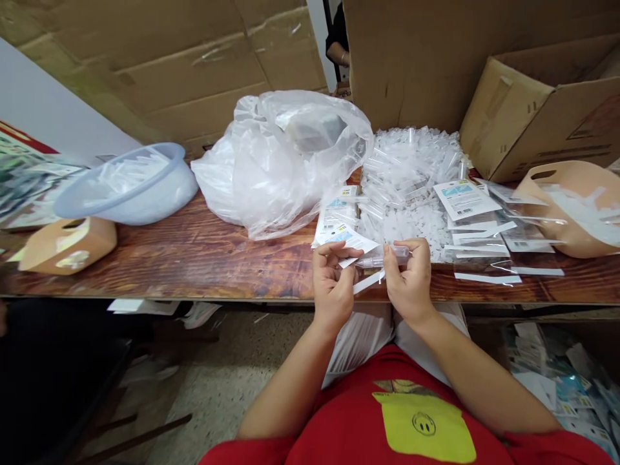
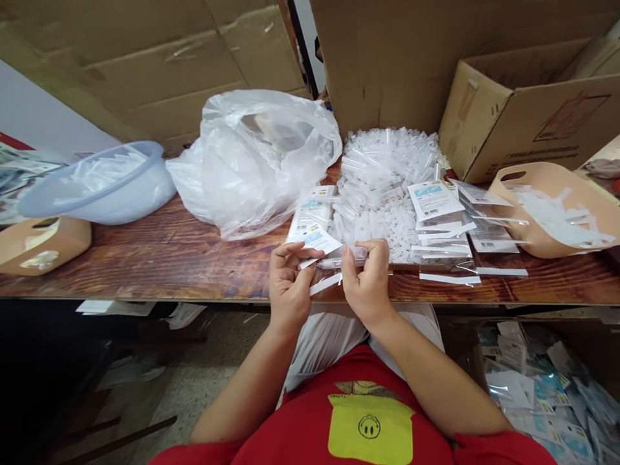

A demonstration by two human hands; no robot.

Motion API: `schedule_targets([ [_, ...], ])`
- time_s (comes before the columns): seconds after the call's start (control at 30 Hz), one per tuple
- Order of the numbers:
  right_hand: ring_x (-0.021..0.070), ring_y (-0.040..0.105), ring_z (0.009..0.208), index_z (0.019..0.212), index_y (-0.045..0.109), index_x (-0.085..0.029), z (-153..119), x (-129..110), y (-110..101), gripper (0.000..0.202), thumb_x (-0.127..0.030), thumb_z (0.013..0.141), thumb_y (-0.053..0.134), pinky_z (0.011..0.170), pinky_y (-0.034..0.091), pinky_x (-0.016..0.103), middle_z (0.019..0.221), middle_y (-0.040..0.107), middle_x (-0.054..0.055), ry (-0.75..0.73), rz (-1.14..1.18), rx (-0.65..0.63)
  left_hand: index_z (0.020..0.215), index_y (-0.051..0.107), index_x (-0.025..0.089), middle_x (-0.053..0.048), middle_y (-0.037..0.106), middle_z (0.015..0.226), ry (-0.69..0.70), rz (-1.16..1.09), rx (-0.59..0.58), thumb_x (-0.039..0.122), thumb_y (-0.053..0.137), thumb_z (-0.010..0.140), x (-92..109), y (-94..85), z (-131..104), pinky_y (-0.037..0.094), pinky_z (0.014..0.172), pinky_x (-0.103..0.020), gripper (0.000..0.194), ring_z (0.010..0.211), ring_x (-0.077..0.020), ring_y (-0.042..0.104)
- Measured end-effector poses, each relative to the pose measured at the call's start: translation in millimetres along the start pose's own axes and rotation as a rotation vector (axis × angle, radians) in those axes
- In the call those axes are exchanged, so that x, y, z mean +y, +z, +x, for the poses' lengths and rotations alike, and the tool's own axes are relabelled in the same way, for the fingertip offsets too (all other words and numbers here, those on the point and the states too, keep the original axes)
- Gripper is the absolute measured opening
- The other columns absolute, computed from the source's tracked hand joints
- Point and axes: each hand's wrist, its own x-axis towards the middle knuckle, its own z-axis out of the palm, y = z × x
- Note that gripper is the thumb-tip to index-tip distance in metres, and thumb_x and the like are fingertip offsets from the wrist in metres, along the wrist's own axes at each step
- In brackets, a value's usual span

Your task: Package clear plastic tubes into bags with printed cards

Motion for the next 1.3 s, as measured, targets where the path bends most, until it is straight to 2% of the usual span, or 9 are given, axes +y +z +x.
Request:
schedule_targets([
  [0.13,0.0196,0.058,0.093,0.104,0.049,-0.024,3.8,2.4,3.9,0.011,-0.029,0.098,0.057,0.084,0.051,0.037,0.098,0.055,0.006,-0.068,-0.033,0.051,0.118,0.046,0.029,-0.003,0.072,0.101,0.01,0.028,-0.024,0.018,0.063,0.086,-1.4,2.6,-3.3,0.055,0.068,-0.022,0.038,0.089,-0.0146,0.07],
  [0.37,0.0202,0.062,0.098,0.107,0.046,-0.024,2.4,3.0,5.6,0.014,-0.029,0.1,0.056,0.092,0.053,0.04,0.102,0.059,0.007,-0.003,0.026,0.063,0.122,0.044,0.03,-0.003,0.069,0.104,0.031,0.076,-0.04,0.014,0.064,0.085,-1.8,13.9,-10.1,0.049,0.057,-0.017,0.045,0.072,-0.0094,0.065],
  [0.5,0.0224,0.064,0.116,0.123,0.046,-0.023,-7.4,-14.0,-2.2,0.025,-0.039,0.104,0.05,0.1,0.055,0.041,0.122,0.061,0.013,0.054,0.048,-0.191,0.123,0.044,0.03,0.0,0.069,0.105,0.018,0.003,-0.042,0.016,0.068,0.086,2.3,12.8,-7.2,0.044,0.048,-0.015,0.046,0.056,-0.0041,0.056],
  [0.6,0.027,0.054,0.137,0.14,0.044,-0.02,-8.2,-27.7,-18.8,0.044,-0.049,0.106,0.044,0.111,0.052,0.047,0.143,0.054,0.018,0.026,-0.016,-0.447,0.124,0.045,0.029,0.002,0.069,0.101,0.016,-0.085,-0.035,0.017,0.073,0.084,6.2,3.0,-2.0,0.043,0.048,-0.014,0.05,0.054,-0.0031,0.053],
  [0.77,0.0306,0.046,0.146,0.161,0.031,-0.024,17.8,-31.7,-55.3,0.073,-0.062,0.102,0.048,0.117,0.048,0.055,0.157,0.043,0.017,0.009,-0.028,-0.774,0.127,0.046,0.03,0.001,0.069,0.101,-0.096,-0.256,-0.107,0.019,0.076,0.082,12.4,-18.1,2.7,0.043,0.05,-0.015,0.055,0.056,-0.0042,0.054],
  [0.9,0.0317,0.043,0.149,0.159,0.042,-0.034,45.3,-18.8,-70.6,0.075,-0.07,0.095,0.056,0.117,0.049,0.055,0.163,0.037,0.013,0.063,0.126,-0.896,0.128,0.046,0.029,0.001,0.069,0.095,-0.164,-0.321,-0.159,0.021,0.08,0.079,14.4,-28.2,2.1,0.044,0.051,-0.017,0.06,0.057,-0.0063,0.055],
  [1.07,0.0348,0.044,0.15,0.154,0.052,-0.039,55.4,-12.2,-64.5,0.09,-0.067,0.074,0.083,0.118,0.047,0.053,0.172,0.023,0.008,0.185,0.269,-1.09,0.132,0.044,0.03,0.002,0.068,0.094,-0.148,-0.311,-0.229,0.022,0.079,0.082,18.0,-31.4,-0.5,0.032,0.043,-0.014,0.062,0.047,-0.0023,0.04],
  [1.17,0.0287,0.059,0.134,0.141,0.064,-0.035,46.5,-15.8,-51.4,0.077,-0.06,0.072,0.088,0.107,0.057,0.045,0.165,0.037,0.01,0.271,0.362,-1.055,0.133,0.045,0.029,0.002,0.067,0.089,-0.099,-0.269,-0.231,0.019,0.076,0.082,19.8,-30.2,-2.7,0.039,0.047,-0.015,0.06,0.054,-0.0056,0.049],
  [1.3,0.0236,0.065,0.121,0.097,0.077,-0.023,29.3,-17.7,-29.4,0.045,-0.056,0.069,0.091,0.097,0.06,0.037,0.126,0.063,0.01,0.332,0.438,-0.788,0.131,0.049,0.027,0.003,0.067,0.085,-0.014,-0.257,-0.246,0.013,0.069,0.085,18.2,-29.6,-6.2,0.038,0.045,-0.013,0.053,0.049,-0.0043,0.045],
])
